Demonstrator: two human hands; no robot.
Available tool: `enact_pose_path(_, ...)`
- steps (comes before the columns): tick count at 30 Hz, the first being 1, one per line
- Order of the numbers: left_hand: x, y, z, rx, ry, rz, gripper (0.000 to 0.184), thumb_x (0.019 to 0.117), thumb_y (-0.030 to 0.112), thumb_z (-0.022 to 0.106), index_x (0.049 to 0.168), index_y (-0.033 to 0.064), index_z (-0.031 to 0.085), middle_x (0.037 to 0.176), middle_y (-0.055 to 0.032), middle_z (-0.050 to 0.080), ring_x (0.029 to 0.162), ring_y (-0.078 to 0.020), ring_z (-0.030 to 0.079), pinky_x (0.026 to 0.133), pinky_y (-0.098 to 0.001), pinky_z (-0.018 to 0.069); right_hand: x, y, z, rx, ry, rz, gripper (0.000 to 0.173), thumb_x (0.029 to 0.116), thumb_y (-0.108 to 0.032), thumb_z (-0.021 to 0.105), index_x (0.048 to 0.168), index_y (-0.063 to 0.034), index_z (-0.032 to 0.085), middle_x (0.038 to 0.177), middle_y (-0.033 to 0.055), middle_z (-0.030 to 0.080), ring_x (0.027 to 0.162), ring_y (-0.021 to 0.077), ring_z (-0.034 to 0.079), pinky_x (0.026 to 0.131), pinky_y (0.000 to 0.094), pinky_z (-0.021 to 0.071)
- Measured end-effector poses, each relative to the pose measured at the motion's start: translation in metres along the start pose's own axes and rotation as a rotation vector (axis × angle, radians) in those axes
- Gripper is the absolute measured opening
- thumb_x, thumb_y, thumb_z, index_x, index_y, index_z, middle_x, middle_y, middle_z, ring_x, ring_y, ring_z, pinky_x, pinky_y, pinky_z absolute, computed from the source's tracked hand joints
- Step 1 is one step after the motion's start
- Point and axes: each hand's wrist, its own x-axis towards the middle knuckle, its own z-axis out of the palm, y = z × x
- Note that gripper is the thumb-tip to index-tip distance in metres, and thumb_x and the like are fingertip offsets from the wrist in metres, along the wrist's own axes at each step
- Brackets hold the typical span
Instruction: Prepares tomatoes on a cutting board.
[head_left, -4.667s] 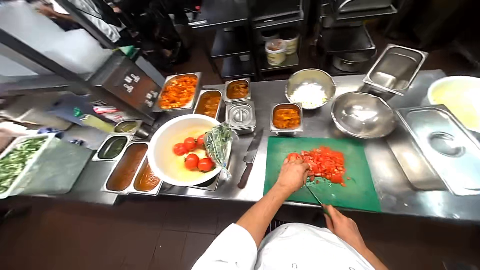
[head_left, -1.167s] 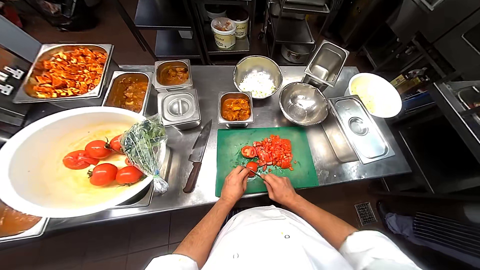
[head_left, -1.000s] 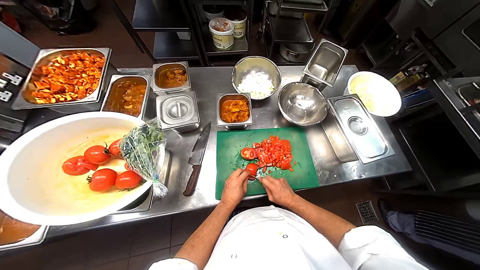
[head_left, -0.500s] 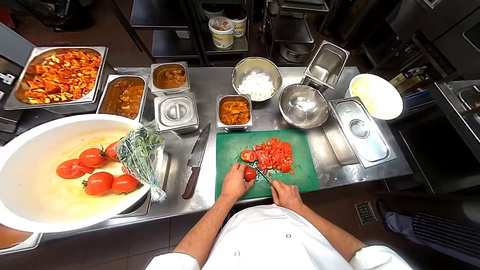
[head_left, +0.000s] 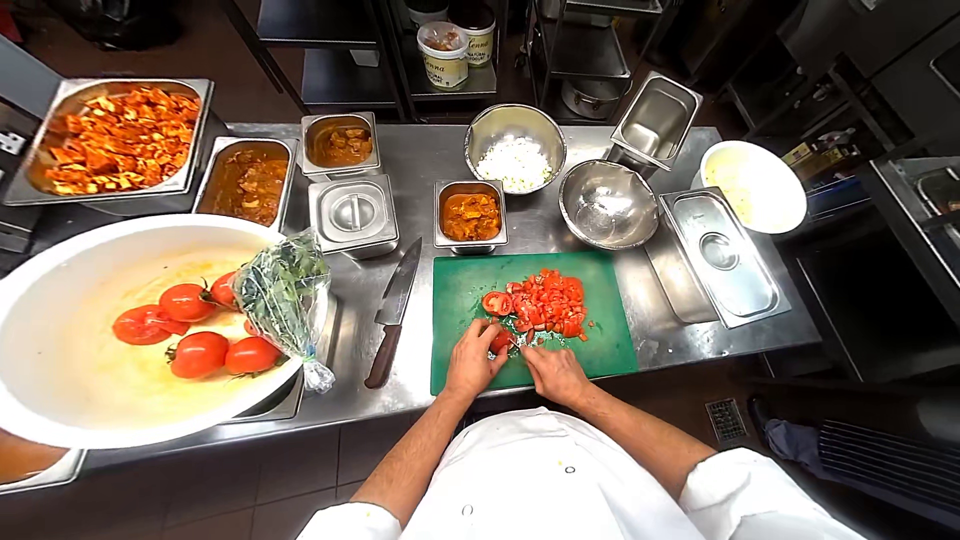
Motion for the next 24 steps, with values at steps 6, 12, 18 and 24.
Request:
enact_pose_path(6,-0.013,-0.002,-0.003,-0.091,0.022,-0.041,0.052,0.0792,0.036,0.084,0.124,0.0139,0.068,0.130,-0.0111,0.059,0.107,-0.0239,0.067,0.086,-0.0428,0.0615,-0.043,0.001,-0.015,0.023,-0.001,0.058,0.029,0.1010,-0.024,0.051,0.119,-0.0136,0.071,0.087,0.0058,0.073,0.068,0.0250,0.071,0.055,0.0455,0.0567)
enact_pose_path(12,-0.015,-0.004,0.007,-0.060,0.059,0.028,0.032,0.0851,0.024,0.078,0.114,0.0120,0.072,0.121,-0.0119,0.064,0.112,-0.0269,0.065,0.095,-0.0445,0.0574,0.019,-0.028,-0.003,0.037,0.085,0.045,0.020,0.0992,-0.022,0.056,0.112,-0.0144,0.070,0.086,0.0048,0.071,0.069,0.0247,0.071,0.056,0.0460,0.0567)
enact_pose_path(18,-0.013,-0.004,0.010,-0.080,0.091,-0.005,0.032,0.0827,0.022,0.079,0.113,0.0126,0.071,0.120,-0.0092,0.065,0.111,-0.0244,0.065,0.092,-0.0430,0.0586,-0.020,-0.008,0.002,0.029,-0.085,0.021,0.031,0.1015,-0.021,0.050,0.127,-0.0152,0.067,0.092,0.0077,0.072,0.072,0.0279,0.071,0.058,0.0479,0.0571)
enact_pose_path(24,-0.027,-0.005,0.018,-0.107,0.194,0.005,0.030,0.0856,0.022,0.075,0.112,0.0077,0.071,0.118,-0.0123,0.064,0.107,-0.0259,0.066,0.089,-0.0422,0.0599,-0.034,-0.013,-0.006,0.033,0.121,0.024,0.029,0.1011,-0.024,0.053,0.119,-0.0132,0.072,0.089,0.0040,0.075,0.067,0.0217,0.071,0.054,0.0420,0.0578)
